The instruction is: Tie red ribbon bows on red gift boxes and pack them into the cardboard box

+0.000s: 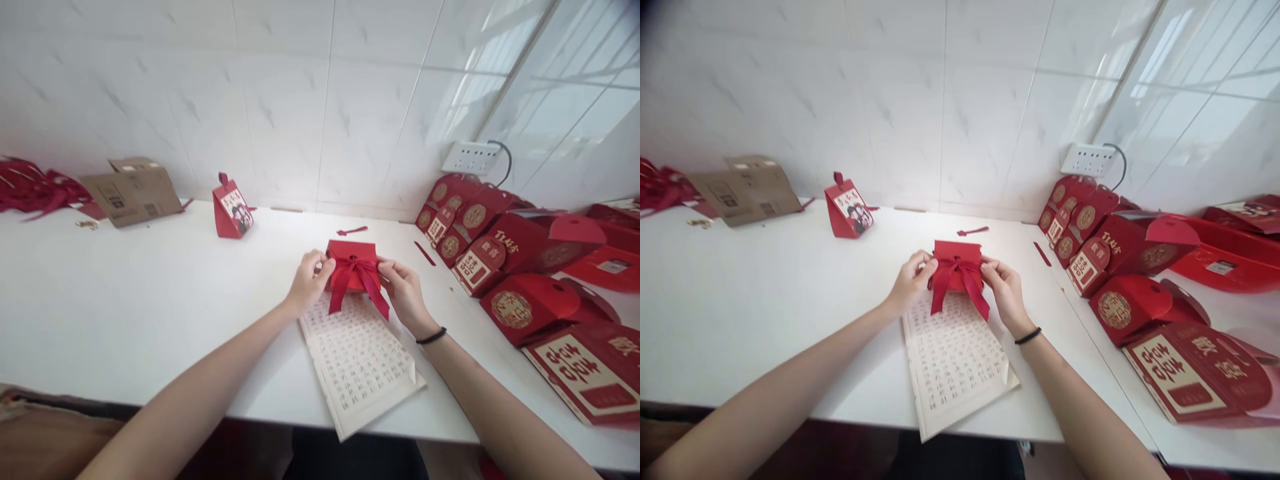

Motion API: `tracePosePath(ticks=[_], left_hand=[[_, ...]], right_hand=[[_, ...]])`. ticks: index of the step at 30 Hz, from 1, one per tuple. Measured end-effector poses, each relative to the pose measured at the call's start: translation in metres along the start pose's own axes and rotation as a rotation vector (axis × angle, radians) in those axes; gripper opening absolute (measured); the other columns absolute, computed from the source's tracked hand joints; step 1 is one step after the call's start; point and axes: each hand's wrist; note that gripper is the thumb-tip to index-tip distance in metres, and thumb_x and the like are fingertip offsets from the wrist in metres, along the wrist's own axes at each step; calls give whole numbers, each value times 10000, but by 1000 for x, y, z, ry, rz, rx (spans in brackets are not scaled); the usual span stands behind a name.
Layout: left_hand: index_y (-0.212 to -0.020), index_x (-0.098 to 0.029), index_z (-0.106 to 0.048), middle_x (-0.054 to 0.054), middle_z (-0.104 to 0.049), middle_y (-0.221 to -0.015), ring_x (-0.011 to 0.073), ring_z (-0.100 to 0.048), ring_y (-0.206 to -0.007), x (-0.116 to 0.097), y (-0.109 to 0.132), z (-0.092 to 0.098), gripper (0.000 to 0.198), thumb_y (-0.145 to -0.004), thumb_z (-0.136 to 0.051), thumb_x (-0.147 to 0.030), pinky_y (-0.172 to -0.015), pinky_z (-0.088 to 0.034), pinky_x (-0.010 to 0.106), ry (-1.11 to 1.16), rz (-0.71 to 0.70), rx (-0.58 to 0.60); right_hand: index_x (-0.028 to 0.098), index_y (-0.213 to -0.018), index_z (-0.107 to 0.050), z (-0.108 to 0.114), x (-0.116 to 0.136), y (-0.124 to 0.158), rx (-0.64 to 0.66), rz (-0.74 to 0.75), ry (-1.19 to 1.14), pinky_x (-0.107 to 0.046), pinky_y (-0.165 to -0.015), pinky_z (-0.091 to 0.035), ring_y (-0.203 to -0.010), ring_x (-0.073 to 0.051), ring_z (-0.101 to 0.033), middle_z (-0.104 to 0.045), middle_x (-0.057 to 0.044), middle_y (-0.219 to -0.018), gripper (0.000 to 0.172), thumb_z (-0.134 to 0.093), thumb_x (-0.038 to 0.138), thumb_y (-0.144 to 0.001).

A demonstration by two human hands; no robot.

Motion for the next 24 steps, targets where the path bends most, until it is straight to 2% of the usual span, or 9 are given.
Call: tracePosePath(ticks=[6,8,11,14,17,19,21,23,24], left_hand=[[-650,-185,-449,-23,-430,-650,119,-409,-615,3,1,3,268,-827,-464,-386,-577,-359,244,108,83,6],[-641,-183,-452,-23,-433,-652,115,-403,-608,1,1,3,276,-816,-477,-396,-573,-356,241,138,94,-2],[-611,-186,-426,-24,-421,-634,115,-398,-609,-1,1,1,296,-792,-503,-406,-571,-354,239,227,149,-14],[-601,-193,-366,-39,-377,-578,102,-351,-539,-3,1,0,336,-777,-518,-436,-512,-320,230,393,281,34],[-598,-194,-333,-39,-358,-588,97,-353,-528,-1,0,0,380,-755,-526,-481,-501,-330,228,421,322,58],[-614,-195,-350,-25,-378,-624,113,-403,-571,0,0,3,367,-770,-495,-494,-538,-374,240,326,292,40],[-697,-199,-410,6,-447,-735,147,-474,-700,-2,0,7,294,-799,-464,-469,-650,-428,277,198,241,-24],[-858,-208,-447,50,-488,-938,185,-492,-917,-9,-2,11,232,-821,-450,-437,-818,-426,328,29,106,-110],[-943,-215,-445,71,-474,-1053,203,-461,-1034,-14,-4,13,250,-819,-463,-432,-899,-396,355,-74,6,-106]], right_hand=[[175,-640,-664,2,-3,-3,43,-104,-31,-280,-752,-489,-859,-197,-611,-622,-52,-1144,274,-746,436,-661],[183,-748,-702,1,-3,-4,49,-133,-42,-285,-753,-495,-870,-206,-614,-640,-63,-1110,285,-754,445,-651],[187,-916,-703,-1,-1,-3,68,-161,-56,-311,-757,-503,-853,-220,-621,-685,-75,-981,388,-757,458,-643],[188,-831,-706,-3,2,-2,85,-165,-47,-338,-735,-515,-841,-238,-621,-679,-86,-988,348,-749,476,-641],[185,-674,-673,-3,1,-3,71,-145,-29,-361,-727,-521,-871,-265,-615,-625,-98,-1120,326,-755,495,-617],[184,-627,-643,-2,0,-4,42,-128,-21,-363,-728,-521,-880,-269,-611,-599,-96,-1162,344,-766,503,-594],[183,-609,-622,-2,-1,-4,19,-115,-19,-352,-720,-518,-873,-259,-608,-607,-93,-1139,357,-770,507,-586],[183,-609,-609,-4,-2,-3,18,-102,-22,-343,-716,-512,-867,-249,-605,-623,-92,-1092,358,-760,507,-604],[182,-614,-605,-4,-2,-3,26,-98,-25,-341,-717,-508,-862,-244,-604,-630,-92,-1067,357,-753,506,-617]])
Point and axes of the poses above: each hand's wrist, its own y-axis away from the middle knuckle, its own z-axis out of the back of the hand, x = y × z
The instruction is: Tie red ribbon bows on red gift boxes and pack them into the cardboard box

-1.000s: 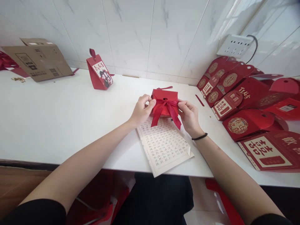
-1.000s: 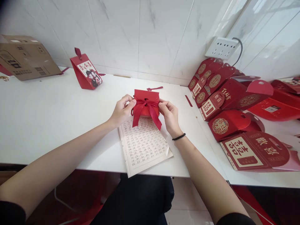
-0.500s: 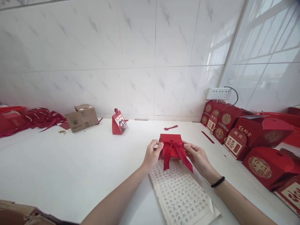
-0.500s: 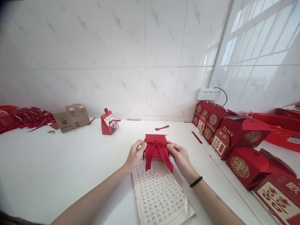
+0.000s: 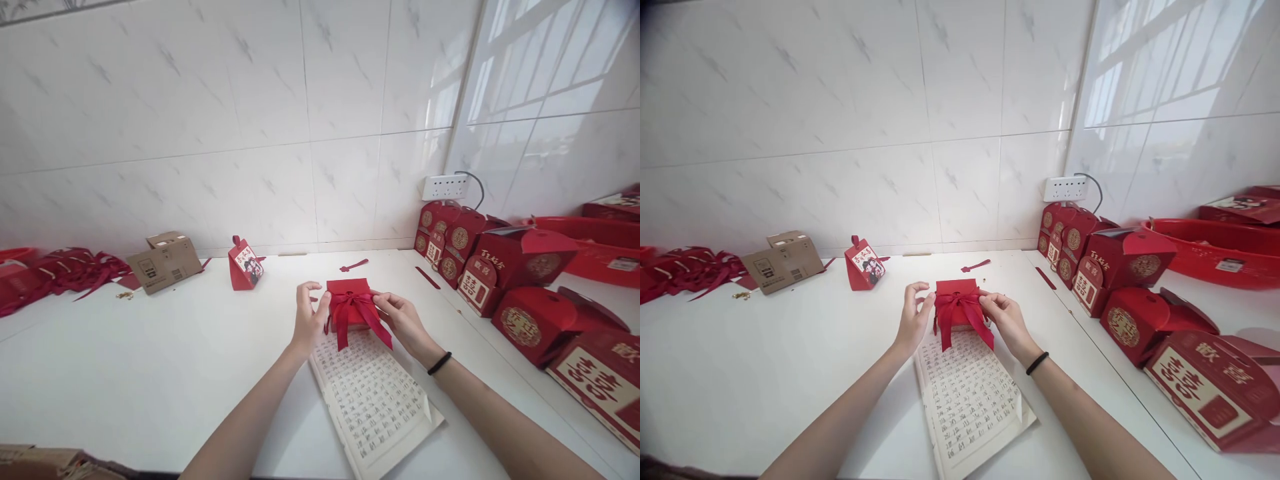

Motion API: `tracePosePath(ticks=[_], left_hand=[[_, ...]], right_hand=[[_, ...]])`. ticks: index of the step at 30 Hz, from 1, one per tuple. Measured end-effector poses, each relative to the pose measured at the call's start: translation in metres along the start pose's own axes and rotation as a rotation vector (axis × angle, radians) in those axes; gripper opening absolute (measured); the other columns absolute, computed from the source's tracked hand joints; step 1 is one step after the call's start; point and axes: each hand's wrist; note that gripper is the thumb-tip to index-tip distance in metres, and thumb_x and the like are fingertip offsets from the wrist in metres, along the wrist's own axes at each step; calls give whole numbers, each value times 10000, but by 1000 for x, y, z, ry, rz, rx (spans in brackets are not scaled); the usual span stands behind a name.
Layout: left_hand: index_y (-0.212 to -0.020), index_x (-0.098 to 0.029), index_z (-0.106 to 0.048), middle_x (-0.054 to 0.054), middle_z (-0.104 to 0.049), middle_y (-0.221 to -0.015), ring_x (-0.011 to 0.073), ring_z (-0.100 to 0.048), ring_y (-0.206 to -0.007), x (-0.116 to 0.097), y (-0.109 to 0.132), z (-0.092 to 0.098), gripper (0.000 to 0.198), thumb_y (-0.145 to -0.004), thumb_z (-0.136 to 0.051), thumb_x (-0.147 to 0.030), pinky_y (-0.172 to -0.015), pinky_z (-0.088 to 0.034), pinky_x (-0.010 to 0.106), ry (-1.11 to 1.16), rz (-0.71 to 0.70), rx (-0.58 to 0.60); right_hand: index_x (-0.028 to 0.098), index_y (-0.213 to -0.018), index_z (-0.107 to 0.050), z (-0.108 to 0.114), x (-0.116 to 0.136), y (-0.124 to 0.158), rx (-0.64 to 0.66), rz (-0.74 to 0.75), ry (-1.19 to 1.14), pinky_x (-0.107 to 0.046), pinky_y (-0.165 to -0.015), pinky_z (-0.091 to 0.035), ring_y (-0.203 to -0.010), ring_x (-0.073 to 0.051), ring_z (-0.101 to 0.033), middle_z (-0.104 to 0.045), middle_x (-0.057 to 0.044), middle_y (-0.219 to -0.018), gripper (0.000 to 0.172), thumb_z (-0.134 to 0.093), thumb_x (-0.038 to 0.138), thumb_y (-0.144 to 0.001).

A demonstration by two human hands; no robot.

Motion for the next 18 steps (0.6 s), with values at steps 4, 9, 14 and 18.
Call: tracePosePath(ticks=[4,9,14,18], left_hand=[[-1166,-251,-437,100,-334,-1354,305,-233,-1300,-23,-16,5,587,-678,-644,-503,-1059,-232,476,-487,-390,427],[-1296,-270,-358,111,-365,-1359,347,-320,-1247,-31,-32,1,793,-614,-690,-497,-1010,-249,560,-815,-422,672],[-1305,-245,-347,127,-386,-1336,332,-365,-1201,-24,-24,1,770,-648,-676,-475,-960,-345,530,-854,-445,598],[-1287,-234,-369,140,-385,-1324,325,-367,-1204,-25,-15,7,726,-667,-683,-445,-969,-370,508,-852,-542,525]], right_hand=[[172,-625,-587,-3,1,0,24,15,-8,-332,-722,-491,-844,-229,-601,-650,-90,-960,368,-735,508,-641],[166,-659,-587,-4,2,0,18,-2,-53,-318,-726,-485,-786,-198,-594,-648,-57,-835,383,-750,509,-613],[163,-679,-593,-11,7,3,48,4,-77,-330,-769,-489,-841,-209,-597,-645,-60,-845,406,-696,555,-658],[165,-724,-599,-6,5,0,8,89,36,-343,-770,-501,-901,-221,-586,-626,-79,-923,444,-585,609,-725]])
Point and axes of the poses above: each hand's wrist, its own y-axis away from the middle knuckle, its own z-axis out of the back of the hand, x = y × z
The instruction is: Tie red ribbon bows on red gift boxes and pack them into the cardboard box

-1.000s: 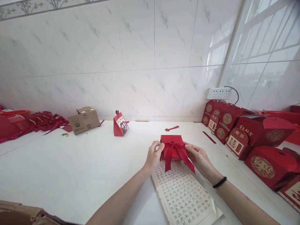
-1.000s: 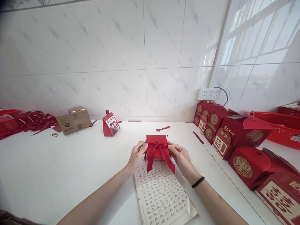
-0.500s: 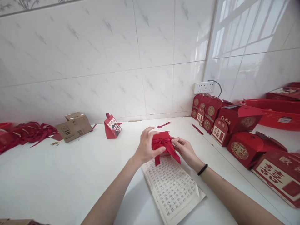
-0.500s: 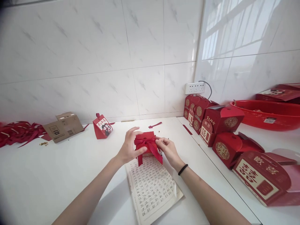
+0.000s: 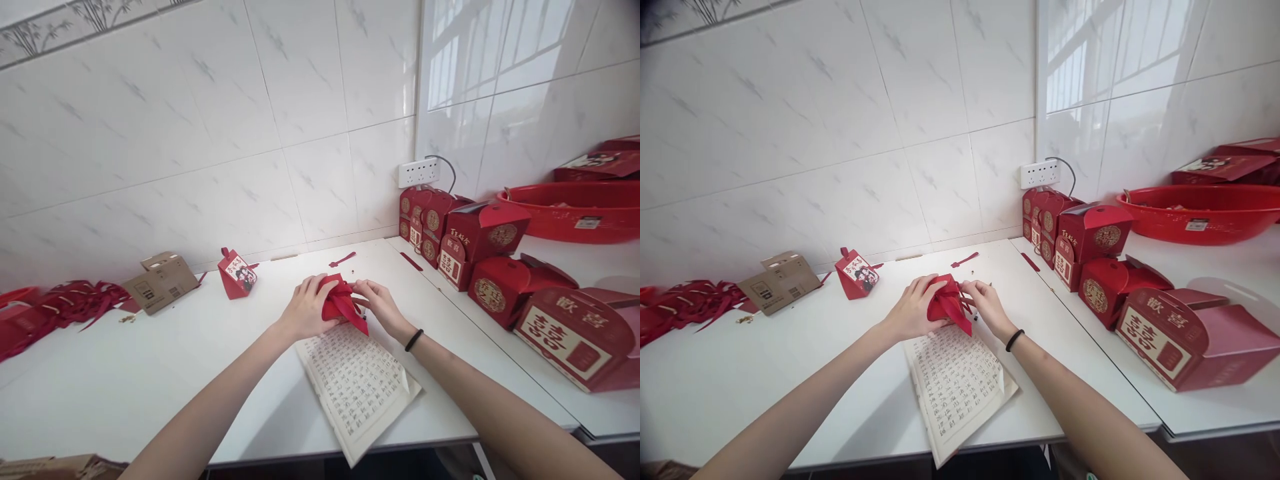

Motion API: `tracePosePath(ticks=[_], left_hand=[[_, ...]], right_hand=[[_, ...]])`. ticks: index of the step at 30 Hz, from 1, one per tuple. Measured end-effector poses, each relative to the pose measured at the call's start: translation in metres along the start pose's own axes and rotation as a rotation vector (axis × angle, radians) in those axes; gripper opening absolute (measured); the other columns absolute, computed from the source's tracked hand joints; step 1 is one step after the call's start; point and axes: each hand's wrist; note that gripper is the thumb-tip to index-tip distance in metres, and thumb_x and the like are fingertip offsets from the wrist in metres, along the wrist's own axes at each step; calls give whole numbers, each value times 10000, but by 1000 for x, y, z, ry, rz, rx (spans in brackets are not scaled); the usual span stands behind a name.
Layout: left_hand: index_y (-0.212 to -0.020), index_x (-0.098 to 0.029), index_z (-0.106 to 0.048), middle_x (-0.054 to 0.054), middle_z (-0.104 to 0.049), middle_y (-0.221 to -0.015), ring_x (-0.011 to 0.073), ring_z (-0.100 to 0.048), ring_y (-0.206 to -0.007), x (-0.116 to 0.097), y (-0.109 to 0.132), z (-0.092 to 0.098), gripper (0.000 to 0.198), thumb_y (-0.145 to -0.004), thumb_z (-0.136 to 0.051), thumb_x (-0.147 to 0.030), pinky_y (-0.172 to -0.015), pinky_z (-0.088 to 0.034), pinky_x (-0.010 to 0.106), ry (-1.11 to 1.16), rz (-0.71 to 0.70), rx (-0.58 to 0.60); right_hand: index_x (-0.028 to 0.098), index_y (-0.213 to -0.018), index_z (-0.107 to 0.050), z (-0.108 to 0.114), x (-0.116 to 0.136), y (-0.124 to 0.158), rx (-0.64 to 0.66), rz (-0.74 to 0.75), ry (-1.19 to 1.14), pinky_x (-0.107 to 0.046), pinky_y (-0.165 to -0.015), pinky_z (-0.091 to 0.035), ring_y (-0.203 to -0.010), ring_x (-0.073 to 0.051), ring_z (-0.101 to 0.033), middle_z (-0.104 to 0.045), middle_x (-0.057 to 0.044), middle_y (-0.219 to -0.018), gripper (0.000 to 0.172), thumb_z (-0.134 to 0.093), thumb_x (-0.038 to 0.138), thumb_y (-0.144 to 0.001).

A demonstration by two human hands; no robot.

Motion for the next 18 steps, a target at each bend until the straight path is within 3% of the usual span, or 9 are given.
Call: tracePosePath(ticks=[5,8,11,14,18], left_hand=[[-1284,-238,-372,142,-391,-1312,324,-376,-1205,2,7,17,732,-678,-659,-534,-966,-380,512,-39,4,-40],[-1268,-235,-395,140,-393,-1323,329,-370,-1212,-1,13,34,722,-668,-671,-526,-970,-375,515,-34,-10,0],[-1294,-242,-367,129,-393,-1334,322,-371,-1222,-9,24,54,776,-641,-700,-498,-984,-379,498,68,37,45],[-1309,-258,-343,121,-391,-1340,322,-365,-1236,-20,38,64,794,-636,-710,-467,-996,-373,499,131,77,65],[-1301,-237,-358,147,-384,-1330,341,-371,-1221,-30,59,54,799,-623,-717,-461,-999,-356,524,86,70,76]], right_hand=[[173,-659,-557,9,-6,-2,-77,79,271,-303,-636,-468,-736,-184,-536,-573,-35,-739,410,-577,579,-719],[172,-679,-556,2,-1,5,48,100,298,-293,-630,-445,-667,-158,-519,-557,-14,-704,397,-522,556,-776],[175,-816,-553,-7,7,15,234,201,314,-311,-680,-454,-758,-176,-547,-571,-40,-831,409,-477,577,-814],[193,-1076,-492,-11,10,23,347,321,296,-381,-801,-463,-1000,-244,-523,-507,-113,-1130,608,-537,686,-723],[232,-1378,-191,-16,6,33,540,425,408,-484,-975,-374,-1241,-326,-352,-282,-166,-1376,1037,-706,652,-582]])
Point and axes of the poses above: each hand's wrist, its own y-axis away from the middle knuckle, its own z-axis out of the back of the hand, x = y × z
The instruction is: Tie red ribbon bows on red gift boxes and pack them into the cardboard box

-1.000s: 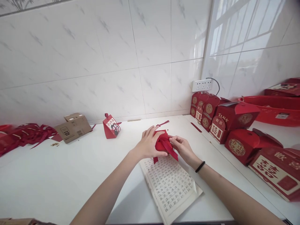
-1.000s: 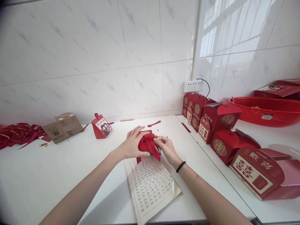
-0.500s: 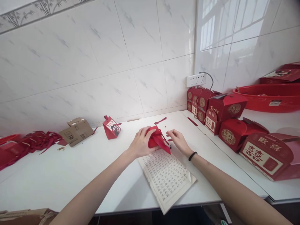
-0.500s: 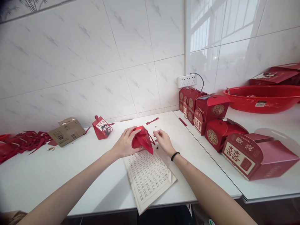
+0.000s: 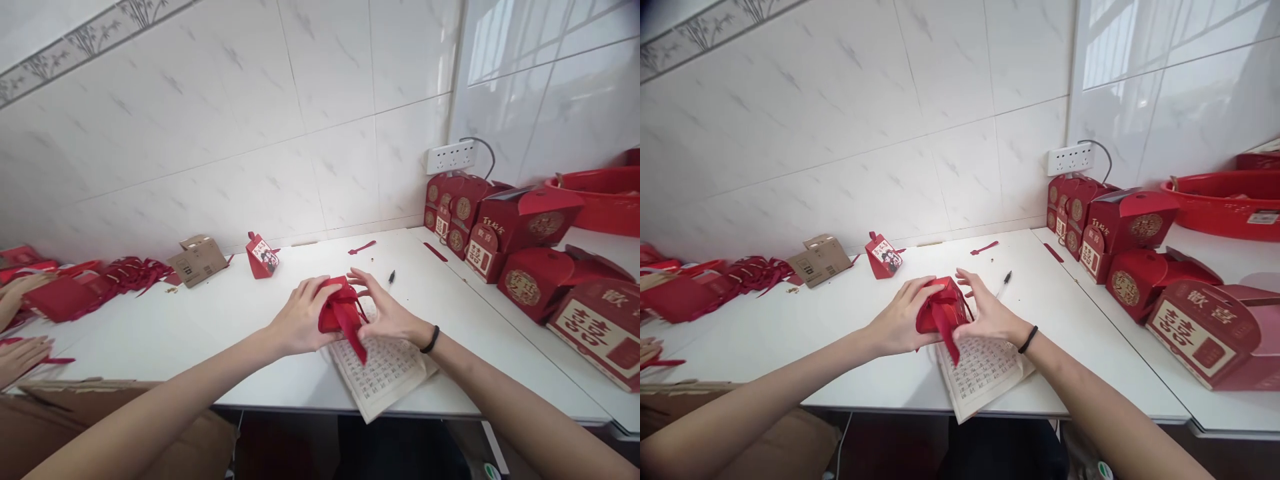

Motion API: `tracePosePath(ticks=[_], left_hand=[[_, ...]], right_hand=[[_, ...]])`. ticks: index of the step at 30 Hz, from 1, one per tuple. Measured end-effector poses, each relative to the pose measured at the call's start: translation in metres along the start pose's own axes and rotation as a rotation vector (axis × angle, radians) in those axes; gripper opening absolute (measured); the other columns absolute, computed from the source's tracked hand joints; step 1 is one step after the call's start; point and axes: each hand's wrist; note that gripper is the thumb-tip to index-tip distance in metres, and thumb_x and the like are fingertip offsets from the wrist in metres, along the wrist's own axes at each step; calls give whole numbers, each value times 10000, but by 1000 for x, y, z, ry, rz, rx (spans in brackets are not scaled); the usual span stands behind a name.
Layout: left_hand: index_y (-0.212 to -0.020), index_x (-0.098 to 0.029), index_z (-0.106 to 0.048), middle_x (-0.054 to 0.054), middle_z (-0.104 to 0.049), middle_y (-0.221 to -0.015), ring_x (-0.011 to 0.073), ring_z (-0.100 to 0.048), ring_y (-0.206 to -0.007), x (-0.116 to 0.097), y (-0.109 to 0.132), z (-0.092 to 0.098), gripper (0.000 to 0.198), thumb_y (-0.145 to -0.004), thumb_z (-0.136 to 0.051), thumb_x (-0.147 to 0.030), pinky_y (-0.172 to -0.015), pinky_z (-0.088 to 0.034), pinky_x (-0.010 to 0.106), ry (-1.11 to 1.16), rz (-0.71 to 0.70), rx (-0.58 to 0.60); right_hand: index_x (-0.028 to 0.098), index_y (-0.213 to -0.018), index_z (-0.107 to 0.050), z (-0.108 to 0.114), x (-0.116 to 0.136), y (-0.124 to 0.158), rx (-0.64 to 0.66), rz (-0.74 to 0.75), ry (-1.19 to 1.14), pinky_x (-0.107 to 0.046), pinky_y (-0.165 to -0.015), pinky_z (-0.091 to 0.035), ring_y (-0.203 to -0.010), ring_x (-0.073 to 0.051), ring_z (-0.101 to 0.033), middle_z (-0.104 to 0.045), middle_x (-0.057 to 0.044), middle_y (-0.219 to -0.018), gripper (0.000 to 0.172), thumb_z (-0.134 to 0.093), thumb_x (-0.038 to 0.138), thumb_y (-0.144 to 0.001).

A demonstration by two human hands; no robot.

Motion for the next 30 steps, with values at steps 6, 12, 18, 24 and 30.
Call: tracePosePath(ticks=[6,12,18,24,30], left_hand=[[-1344,-208,-274,168,-197,-1459,354,-151,-1355,0,20,-6,836,-646,-687,-408,-1061,-272,533,149,62,77],[-1013,-187,-503,117,-572,-1117,252,-539,-1055,5,34,9,364,-841,-418,-496,-872,-442,421,535,603,-39],[-776,-192,-522,-3,-609,-746,141,-572,-708,-4,34,11,207,-830,-508,-391,-624,-443,259,638,536,-76],[-722,-190,-510,-28,-593,-683,102,-534,-606,-22,37,12,127,-843,-523,-224,-638,-422,259,243,96,-202],[-766,-172,-539,-18,-646,-705,97,-563,-629,-28,41,5,85,-850,-530,-168,-651,-384,273,-120,-311,-274]], right_hand=[[227,-1431,29,-14,-1,6,133,33,197,-495,-1032,-320,-1251,-327,-358,-306,-178,-1353,1125,-762,377,-645],[251,-1431,37,-10,-2,8,110,38,215,-493,-1009,-351,-1223,-322,-394,-331,-165,-1341,1088,-739,359,-677],[253,-1431,29,-10,0,8,104,96,260,-513,-997,-361,-1226,-339,-385,-346,-166,-1323,1074,-735,364,-686],[247,-1432,0,-10,-3,9,78,165,281,-504,-950,-413,-1164,-324,-448,-373,-159,-1281,1040,-725,335,-691],[227,-1433,-28,-11,-3,8,41,297,322,-510,-960,-414,-1198,-331,-412,-343,-167,-1317,1030,-724,376,-688]])
Point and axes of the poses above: each hand's wrist, its own y-axis away from the middle knuckle, its own z-axis out of the back of the hand, x = y × z
